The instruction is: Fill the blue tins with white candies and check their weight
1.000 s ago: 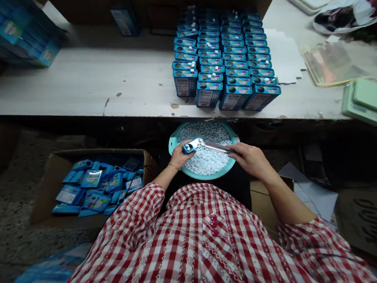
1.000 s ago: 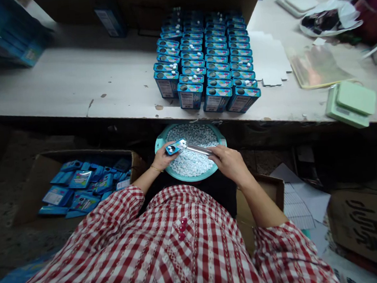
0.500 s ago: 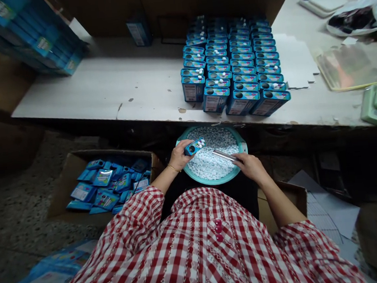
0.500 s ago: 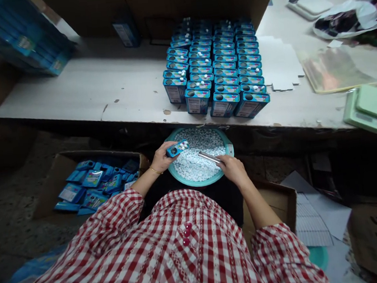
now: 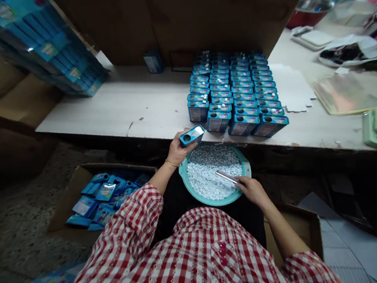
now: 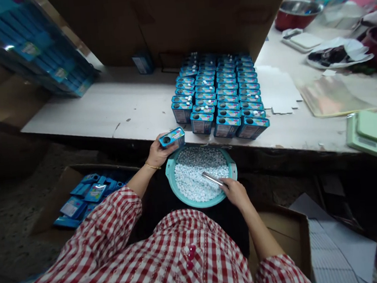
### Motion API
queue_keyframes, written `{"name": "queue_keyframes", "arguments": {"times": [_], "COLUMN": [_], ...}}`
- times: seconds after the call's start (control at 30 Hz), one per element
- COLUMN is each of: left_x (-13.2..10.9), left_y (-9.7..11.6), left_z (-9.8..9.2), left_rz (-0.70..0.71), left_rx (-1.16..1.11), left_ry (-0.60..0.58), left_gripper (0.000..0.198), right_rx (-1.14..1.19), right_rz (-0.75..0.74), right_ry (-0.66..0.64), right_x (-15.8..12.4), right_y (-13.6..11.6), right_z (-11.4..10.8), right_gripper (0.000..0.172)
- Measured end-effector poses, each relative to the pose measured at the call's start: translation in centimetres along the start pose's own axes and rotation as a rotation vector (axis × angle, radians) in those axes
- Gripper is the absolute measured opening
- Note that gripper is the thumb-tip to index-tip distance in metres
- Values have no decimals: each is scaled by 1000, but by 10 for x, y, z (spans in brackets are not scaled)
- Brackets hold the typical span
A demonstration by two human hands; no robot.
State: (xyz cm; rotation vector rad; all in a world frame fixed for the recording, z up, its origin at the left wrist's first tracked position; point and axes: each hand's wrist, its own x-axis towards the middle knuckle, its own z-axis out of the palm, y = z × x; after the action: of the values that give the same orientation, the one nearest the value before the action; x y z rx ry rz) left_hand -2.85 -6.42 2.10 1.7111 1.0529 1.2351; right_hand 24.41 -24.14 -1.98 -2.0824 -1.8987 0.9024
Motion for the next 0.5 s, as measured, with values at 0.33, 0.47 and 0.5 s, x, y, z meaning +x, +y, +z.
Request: {"name": "queue_keyframes", "arguments": {"times": [0.33,0.47,0.5], "left_x": [87,106,110], "left_y": [-52,-62,-63], "left_z": [14,18,19], "left_rz": [-108,-104,-91], "left_rx": [151,185,208], "left_ry": [-13,-78,-84], "left_gripper": [95,89,87], "right_rx": [156,175,182], "right_rz": [76,94,92], "right_ry": [1,0,0], "right_x": [-15,-16,-16], "right_y": [14,16,16], "right_z": [15,20,22], "right_gripper": [34,36,36]}}
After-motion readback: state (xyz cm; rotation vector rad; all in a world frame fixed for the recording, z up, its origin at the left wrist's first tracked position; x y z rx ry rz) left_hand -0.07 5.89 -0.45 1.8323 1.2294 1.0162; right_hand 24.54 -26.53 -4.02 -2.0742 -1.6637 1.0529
